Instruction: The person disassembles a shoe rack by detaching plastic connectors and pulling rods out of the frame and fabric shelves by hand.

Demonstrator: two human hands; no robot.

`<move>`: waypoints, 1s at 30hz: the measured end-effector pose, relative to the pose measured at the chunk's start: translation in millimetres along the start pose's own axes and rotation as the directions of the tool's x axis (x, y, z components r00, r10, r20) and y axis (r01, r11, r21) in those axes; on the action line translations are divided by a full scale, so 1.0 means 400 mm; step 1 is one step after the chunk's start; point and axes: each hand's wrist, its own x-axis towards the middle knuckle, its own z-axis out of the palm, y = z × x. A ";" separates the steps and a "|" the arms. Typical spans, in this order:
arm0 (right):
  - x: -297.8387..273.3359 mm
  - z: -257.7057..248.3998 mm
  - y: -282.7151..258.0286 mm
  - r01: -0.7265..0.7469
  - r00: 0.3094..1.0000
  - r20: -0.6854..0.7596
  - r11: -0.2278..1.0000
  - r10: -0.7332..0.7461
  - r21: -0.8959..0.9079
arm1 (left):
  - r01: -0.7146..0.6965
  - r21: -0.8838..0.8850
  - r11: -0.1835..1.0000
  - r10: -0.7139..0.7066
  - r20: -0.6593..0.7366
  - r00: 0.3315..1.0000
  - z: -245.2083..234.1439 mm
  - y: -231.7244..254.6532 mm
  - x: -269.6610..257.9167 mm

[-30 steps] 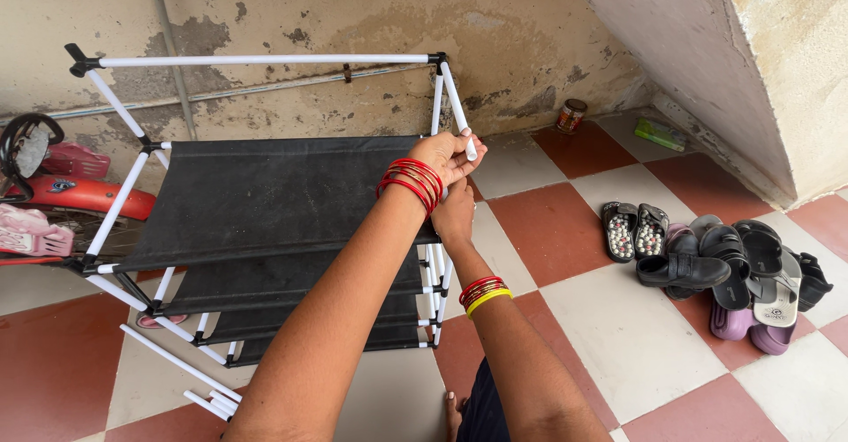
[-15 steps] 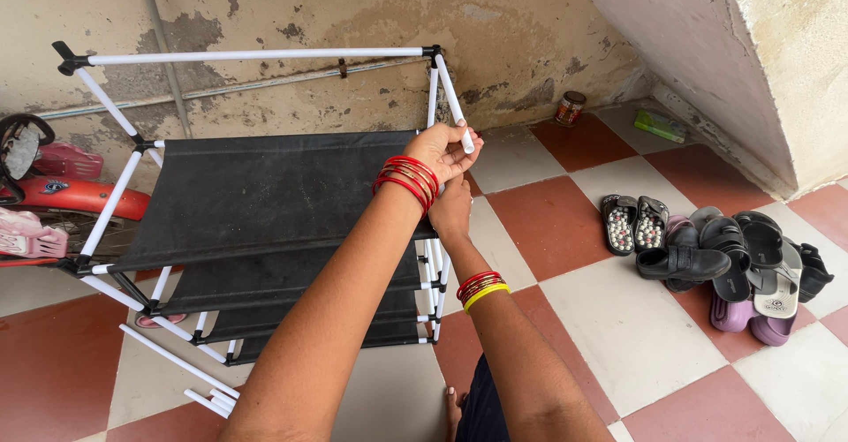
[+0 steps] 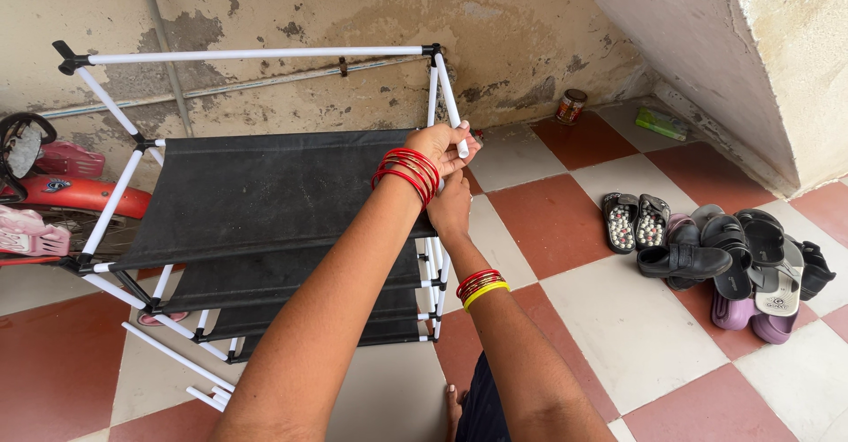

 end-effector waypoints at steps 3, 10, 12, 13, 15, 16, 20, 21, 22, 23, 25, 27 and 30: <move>0.004 0.005 0.004 -0.010 1.000 0.008 1.000 0.010 0.000 | 0.021 0.033 0.999 -0.019 -0.057 0.998 0.009 0.003 0.006; -0.001 0.000 -0.001 0.008 1.000 -0.008 1.000 -0.008 -0.001 | 0.087 -0.179 0.980 -0.070 0.098 0.993 0.004 -0.011 0.071; 0.003 -0.007 -0.003 0.010 1.000 -0.009 1.000 -0.010 -0.026 | 0.269 -0.402 0.875 -0.124 0.352 0.928 0.012 -0.009 0.082; 0.002 -0.007 -0.004 0.010 1.000 -0.009 1.000 -0.010 -0.025 | 0.268 -0.402 0.875 -0.124 0.351 0.928 0.008 -0.014 0.084; 0.002 -0.006 -0.005 0.059 0.998 -0.028 0.998 -0.059 -0.018 | 0.304 -0.388 0.870 -0.128 0.419 0.899 -0.002 -0.033 0.079; 0.002 -0.006 -0.003 0.059 0.998 -0.027 0.998 -0.059 -0.017 | 0.304 -0.388 0.870 -0.128 0.418 0.899 -0.007 -0.042 0.069; 0.014 0.008 0.023 0.107 0.993 -0.066 0.958 -0.093 0.266 | 0.237 -0.386 0.892 -0.049 0.438 0.898 -0.035 -0.074 0.024; 0.017 0.014 0.031 0.178 0.982 -0.115 0.936 -0.150 0.304 | 0.228 -0.372 0.900 -0.024 0.479 0.877 -0.048 -0.079 0.014; 0.019 0.019 0.036 0.179 0.982 -0.109 0.935 -0.152 0.306 | 0.224 -0.376 0.899 -0.021 0.474 0.880 -0.062 -0.082 0.002; 0.019 0.021 0.040 0.256 0.963 -0.176 0.902 -0.205 0.349 | 0.134 -0.329 0.935 0.024 0.435 0.900 -0.077 -0.088 -0.016; 0.013 0.017 0.036 0.330 0.938 -0.236 0.859 -0.253 0.391 | 0.040 -0.280 0.959 0.075 0.387 0.919 -0.115 -0.096 -0.063; 0.002 -0.002 0.013 0.264 0.945 -0.199 0.964 -0.259 0.002 | -0.157 -0.184 0.970 0.218 0.379 0.899 -0.159 -0.097 -0.115; -0.057 -0.033 -0.054 0.422 0.898 -0.295 0.830 -0.327 0.364 | -0.282 -0.096 0.955 0.297 0.251 0.921 -0.206 -0.103 -0.184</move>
